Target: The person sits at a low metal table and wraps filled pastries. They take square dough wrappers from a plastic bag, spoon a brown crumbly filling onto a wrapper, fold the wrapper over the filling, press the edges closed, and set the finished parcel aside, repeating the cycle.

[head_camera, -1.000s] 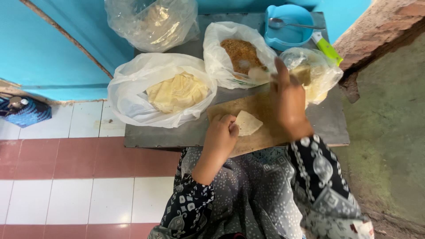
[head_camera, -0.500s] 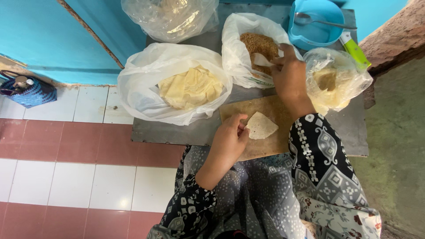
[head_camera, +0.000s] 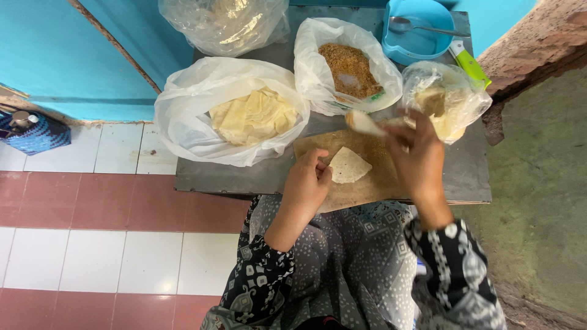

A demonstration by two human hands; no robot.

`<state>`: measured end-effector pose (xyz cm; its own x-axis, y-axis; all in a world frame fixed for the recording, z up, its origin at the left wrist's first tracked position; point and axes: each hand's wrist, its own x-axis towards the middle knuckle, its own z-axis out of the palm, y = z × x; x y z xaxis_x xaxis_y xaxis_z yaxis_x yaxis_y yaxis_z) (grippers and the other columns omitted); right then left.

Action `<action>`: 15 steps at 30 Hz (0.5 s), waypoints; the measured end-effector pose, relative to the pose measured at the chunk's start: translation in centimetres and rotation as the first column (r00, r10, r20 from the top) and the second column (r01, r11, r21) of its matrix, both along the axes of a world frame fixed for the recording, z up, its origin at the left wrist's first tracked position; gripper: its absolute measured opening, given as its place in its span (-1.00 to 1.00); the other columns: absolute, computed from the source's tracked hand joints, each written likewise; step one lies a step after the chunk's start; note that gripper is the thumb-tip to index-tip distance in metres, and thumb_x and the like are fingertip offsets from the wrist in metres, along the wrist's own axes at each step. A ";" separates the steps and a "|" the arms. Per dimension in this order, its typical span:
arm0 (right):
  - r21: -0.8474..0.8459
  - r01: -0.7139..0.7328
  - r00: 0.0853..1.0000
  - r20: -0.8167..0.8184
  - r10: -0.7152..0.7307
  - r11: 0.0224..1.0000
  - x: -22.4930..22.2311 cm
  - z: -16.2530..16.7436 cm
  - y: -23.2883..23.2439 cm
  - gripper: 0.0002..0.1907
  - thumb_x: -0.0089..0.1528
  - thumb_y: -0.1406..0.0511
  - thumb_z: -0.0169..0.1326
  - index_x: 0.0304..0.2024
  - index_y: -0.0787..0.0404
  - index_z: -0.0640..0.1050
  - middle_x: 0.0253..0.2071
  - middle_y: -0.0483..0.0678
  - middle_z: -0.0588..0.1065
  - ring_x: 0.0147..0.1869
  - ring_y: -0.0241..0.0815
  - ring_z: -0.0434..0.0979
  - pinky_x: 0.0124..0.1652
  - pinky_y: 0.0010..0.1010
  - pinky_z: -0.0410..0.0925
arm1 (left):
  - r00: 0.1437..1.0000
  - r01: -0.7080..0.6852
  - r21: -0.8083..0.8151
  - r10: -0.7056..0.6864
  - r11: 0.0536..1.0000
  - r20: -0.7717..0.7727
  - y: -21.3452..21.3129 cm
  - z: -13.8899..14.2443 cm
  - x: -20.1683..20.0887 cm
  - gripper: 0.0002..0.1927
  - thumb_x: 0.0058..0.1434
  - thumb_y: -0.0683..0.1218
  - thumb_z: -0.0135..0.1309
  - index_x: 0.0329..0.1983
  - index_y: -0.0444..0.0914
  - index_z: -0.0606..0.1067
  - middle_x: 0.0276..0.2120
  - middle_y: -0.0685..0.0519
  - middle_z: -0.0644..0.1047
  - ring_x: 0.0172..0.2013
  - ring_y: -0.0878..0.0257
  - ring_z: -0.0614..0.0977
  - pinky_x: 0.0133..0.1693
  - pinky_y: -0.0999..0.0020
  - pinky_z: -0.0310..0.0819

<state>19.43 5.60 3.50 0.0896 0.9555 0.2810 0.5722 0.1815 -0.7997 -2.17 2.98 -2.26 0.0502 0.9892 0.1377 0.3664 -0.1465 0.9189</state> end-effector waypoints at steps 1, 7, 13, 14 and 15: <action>-0.014 -0.010 1.000 -0.021 0.010 1.000 0.0 -0.1 -1.6 -0.45 0.28 0.51 0.17 0.30 0.42 0.34 -0.01 0.15 0.63 0.04 -0.11 0.68 -0.03 -0.40 0.54 | 1.000 -0.006 0.016 0.006 1.000 -0.014 0.0 -0.1 0.1 -0.69 0.20 -0.22 0.17 0.01 -0.31 0.45 -0.36 -0.06 0.60 -0.36 0.06 0.67 -0.28 0.21 0.56; 0.082 -0.014 0.977 0.212 -0.004 0.997 -1.3 0.0 -8.0 -0.48 0.23 0.51 0.15 0.25 0.37 0.38 -0.03 0.17 0.63 0.00 0.00 0.70 -0.07 -0.34 0.51 | 0.997 -0.041 0.051 0.045 0.998 -0.066 -0.3 -0.5 0.6 -0.69 0.18 -0.22 0.18 -0.01 -0.28 0.45 -0.36 -0.04 0.57 -0.35 0.06 0.66 -0.29 0.19 0.55; 0.273 -0.214 0.840 0.542 0.033 0.938 -1.9 0.1 -9.4 -0.52 0.26 0.55 0.10 0.25 0.40 0.41 -0.15 0.16 0.59 -0.13 0.13 0.64 -0.12 -0.18 0.47 | 0.998 -0.039 0.068 0.042 0.997 -0.043 -0.6 -0.1 1.1 -0.69 0.18 -0.25 0.15 0.00 -0.29 0.45 -0.31 -0.06 0.56 -0.33 0.03 0.64 -0.30 0.19 0.54; 0.300 -0.273 0.800 0.599 0.042 0.914 -1.8 0.1 -9.5 -0.48 0.22 0.56 0.06 0.26 0.42 0.39 -0.15 0.16 0.59 -0.09 0.14 0.64 -0.09 -0.16 0.48 | 0.998 -0.044 0.087 0.048 0.995 -0.042 -0.6 0.1 1.3 -0.69 0.17 -0.26 0.15 -0.01 -0.29 0.45 -0.28 -0.08 0.54 -0.33 0.02 0.64 -0.30 0.20 0.55; 0.323 -0.335 0.755 0.654 0.046 0.885 -1.6 0.0 -9.6 -0.44 0.18 0.58 0.03 0.27 0.43 0.38 -0.15 0.16 0.59 -0.06 0.15 0.64 -0.05 -0.13 0.48 | 0.998 -0.037 0.101 0.041 0.994 -0.040 -0.6 0.3 1.4 -0.70 0.19 -0.26 0.15 -0.01 -0.29 0.45 -0.29 -0.07 0.55 -0.32 0.03 0.64 -0.30 0.20 0.54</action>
